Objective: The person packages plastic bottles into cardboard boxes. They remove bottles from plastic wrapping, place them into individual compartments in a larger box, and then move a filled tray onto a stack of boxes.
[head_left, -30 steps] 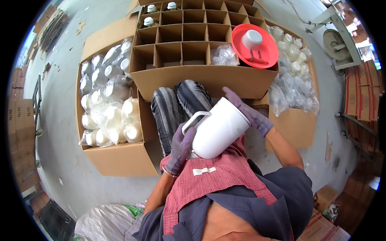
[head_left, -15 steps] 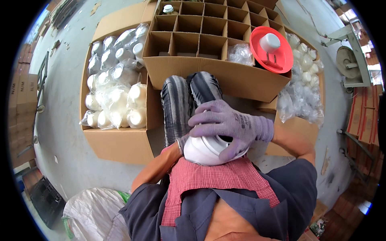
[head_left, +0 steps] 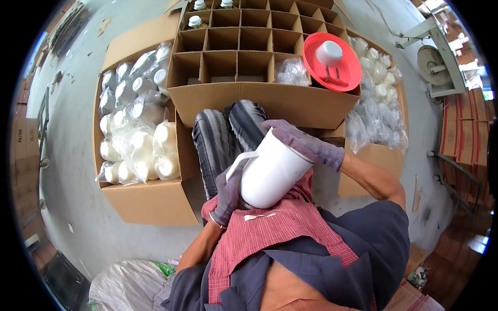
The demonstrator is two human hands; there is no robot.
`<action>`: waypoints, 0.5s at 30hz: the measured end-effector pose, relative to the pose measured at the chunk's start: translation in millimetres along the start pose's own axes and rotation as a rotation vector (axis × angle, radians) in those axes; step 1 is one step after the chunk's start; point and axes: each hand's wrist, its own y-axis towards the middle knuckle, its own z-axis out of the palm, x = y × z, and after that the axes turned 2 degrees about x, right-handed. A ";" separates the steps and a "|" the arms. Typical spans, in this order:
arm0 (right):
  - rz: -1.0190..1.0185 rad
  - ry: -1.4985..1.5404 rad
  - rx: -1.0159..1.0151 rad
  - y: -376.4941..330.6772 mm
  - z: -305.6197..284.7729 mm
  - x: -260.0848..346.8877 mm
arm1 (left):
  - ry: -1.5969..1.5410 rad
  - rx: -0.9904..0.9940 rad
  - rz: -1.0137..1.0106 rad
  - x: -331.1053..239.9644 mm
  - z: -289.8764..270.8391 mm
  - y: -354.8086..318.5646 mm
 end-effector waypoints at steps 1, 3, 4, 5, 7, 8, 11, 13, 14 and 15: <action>-0.059 -0.128 0.008 1.5 0.6 9.8 | -0.006 0.010 -0.046 4.0 -2.4 4.9; -0.067 -0.259 0.000 -0.7 2.1 31.7 | 0.491 0.203 0.230 1.6 -6.6 15.7; -0.033 -0.265 -0.004 0.1 4.0 39.2 | 0.510 0.222 0.242 4.8 -5.6 17.8; -0.116 -0.273 0.000 2.7 6.4 40.3 | 0.357 0.303 0.158 22.7 -11.0 22.4; -0.262 -0.284 0.003 -0.2 14.4 42.4 | 0.093 0.483 -0.011 52.0 -16.4 29.2; -0.297 -0.363 -0.073 -0.9 25.3 44.9 | 0.046 0.560 -0.036 53.4 -14.9 30.0; -0.576 -0.393 0.118 12.4 29.5 71.8 | -0.080 0.723 -0.049 59.2 -8.4 37.7; -0.687 -0.448 0.186 16.1 35.5 96.5 | -0.116 0.719 0.007 69.3 -1.1 41.3; -0.742 -0.480 0.214 16.7 36.9 103.2 | -0.126 0.695 0.049 72.6 1.8 44.6; -0.790 -0.454 0.220 20.4 35.9 98.2 | -0.126 0.645 0.102 75.3 1.8 43.6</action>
